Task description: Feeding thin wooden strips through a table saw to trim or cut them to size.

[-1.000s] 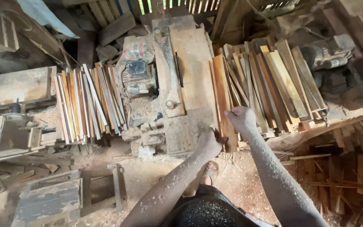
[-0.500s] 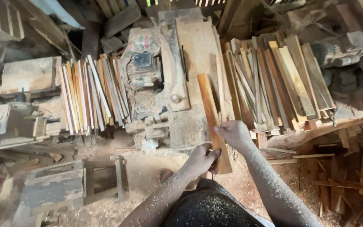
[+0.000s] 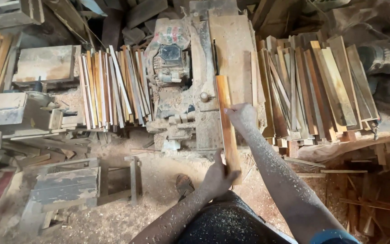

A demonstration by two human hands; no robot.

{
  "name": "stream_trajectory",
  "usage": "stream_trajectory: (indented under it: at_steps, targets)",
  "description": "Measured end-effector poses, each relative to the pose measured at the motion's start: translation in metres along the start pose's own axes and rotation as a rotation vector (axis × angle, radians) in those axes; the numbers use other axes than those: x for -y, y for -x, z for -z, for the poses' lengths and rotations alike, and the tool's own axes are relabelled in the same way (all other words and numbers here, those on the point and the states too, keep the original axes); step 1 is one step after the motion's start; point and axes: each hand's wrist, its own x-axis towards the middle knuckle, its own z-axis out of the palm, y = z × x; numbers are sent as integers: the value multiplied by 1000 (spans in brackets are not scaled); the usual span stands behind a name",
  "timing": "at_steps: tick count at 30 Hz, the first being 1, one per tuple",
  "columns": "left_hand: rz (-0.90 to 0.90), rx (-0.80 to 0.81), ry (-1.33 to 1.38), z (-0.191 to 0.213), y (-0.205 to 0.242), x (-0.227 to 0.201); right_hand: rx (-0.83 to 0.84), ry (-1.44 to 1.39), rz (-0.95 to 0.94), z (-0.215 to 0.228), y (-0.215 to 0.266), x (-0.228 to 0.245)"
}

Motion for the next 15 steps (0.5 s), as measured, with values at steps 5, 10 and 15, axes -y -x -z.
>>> stream_trajectory:
  at_steps: [5,10,15]
  targets:
    - [99,165,-314,6,11,-26,70,-265,92,22,2,17]
    - [112,225,-567,3,1,-29,63,-270,56,28,0,26]
    - [80,188,-576,2,-12,-16,50,-274,189,16,-18,17]
